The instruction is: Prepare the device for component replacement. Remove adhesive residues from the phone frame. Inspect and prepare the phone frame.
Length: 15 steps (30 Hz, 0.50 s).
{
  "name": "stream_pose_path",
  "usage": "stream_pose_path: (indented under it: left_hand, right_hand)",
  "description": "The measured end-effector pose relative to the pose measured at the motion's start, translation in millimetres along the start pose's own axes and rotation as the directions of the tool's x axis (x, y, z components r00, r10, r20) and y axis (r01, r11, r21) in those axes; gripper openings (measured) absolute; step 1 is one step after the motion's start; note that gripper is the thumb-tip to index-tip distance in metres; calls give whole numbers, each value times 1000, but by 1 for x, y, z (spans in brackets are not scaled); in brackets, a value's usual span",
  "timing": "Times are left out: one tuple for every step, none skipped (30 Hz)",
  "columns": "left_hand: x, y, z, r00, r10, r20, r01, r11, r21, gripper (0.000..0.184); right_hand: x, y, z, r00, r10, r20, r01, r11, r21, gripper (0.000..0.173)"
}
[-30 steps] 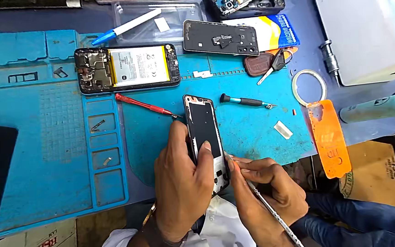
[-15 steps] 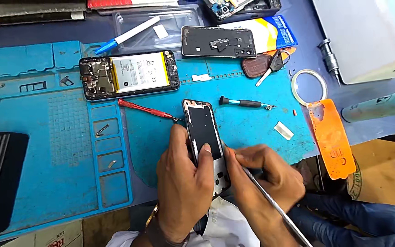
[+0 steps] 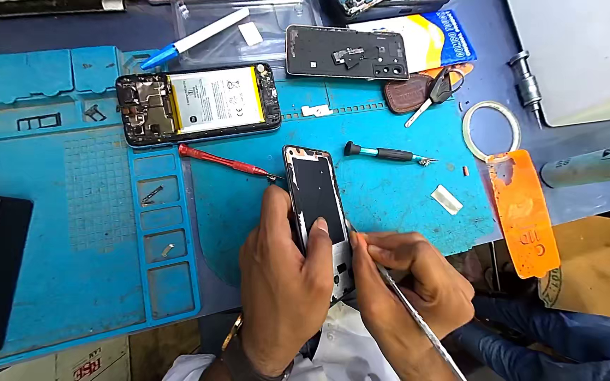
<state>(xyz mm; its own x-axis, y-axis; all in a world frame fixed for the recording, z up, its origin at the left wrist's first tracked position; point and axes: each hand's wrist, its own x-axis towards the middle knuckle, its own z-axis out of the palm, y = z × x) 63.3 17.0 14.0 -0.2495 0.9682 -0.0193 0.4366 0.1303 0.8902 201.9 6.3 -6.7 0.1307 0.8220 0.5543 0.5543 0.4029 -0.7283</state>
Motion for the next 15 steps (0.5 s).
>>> stream_pose_path:
  left_hand:
    - [0, 0, 0, 1000, 3, 1, -3, 1000, 8, 21]
    - [0, 0, -1, 1000, 8, -2, -8, 1000, 15, 20]
    - [0, -1, 0, 1000, 14, -7, -13, 1000, 20, 20]
    - [0, -1, 0, 1000, 16, -10, -16, 1000, 22, 20]
    - [0, -1, 0, 1000, 18, -9, -18, 1000, 23, 20]
    - [0, -1, 0, 1000, 18, -9, -18, 1000, 24, 20]
    - [-1, -1, 1, 1000, 14, -10, -14, 1000, 23, 20]
    - [-1, -1, 1, 1000, 10, -12, -10, 1000, 22, 20]
    - [-1, -1, 1, 1000, 9, -18, -8, 1000, 27, 21]
    - [-1, -2, 1, 1000, 8, -20, -7, 999, 34, 22]
    - [-1, -2, 1, 1000, 11, -21, -10, 999, 39, 22]
    - [0, -2, 1, 1000, 17, -20, -17, 999, 40, 21]
    - [0, -3, 1, 1000, 19, -19, -18, 999, 46, 20]
    - [-1, -3, 1, 1000, 17, -15, -17, 999, 46, 20]
    - [-1, -2, 0, 1000, 15, -12, -15, 999, 44, 20]
  right_hand:
    - [6, 0, 3, 1000, -24, 20, 25, 999, -45, 16]
    - [14, 0, 7, 999, -38, 38, 41, 996, -82, 15]
    - [20, 0, 10, 998, -41, 55, 46, 993, -106, 14]
    - [25, 0, 13, 997, -43, 62, 50, 992, -113, 15]
    - [28, 1, 14, 997, -45, 62, 51, 993, -111, 16]
    - [27, 1, 14, 997, -41, 62, 48, 994, -101, 16]
    - [23, 0, 11, 998, -29, 63, 35, 996, -87, 16]
    - [18, -2, 7, 998, -20, 61, 24, 997, -80, 15]
    - [14, -3, 5, 999, -18, 47, 22, 996, -85, 16]
    - [11, -3, 4, 999, -26, 37, 29, 994, -101, 16]
    - [12, -2, 5, 999, -39, 34, 42, 993, -113, 16]
    - [16, -1, 7, 998, -51, 42, 56, 991, -124, 16]
    - [22, 1, 11, 997, -58, 58, 65, 988, -137, 15]
    - [30, 3, 16, 996, -62, 67, 72, 985, -154, 16]
    - [36, 6, 21, 995, -64, 72, 76, 981, -178, 18]
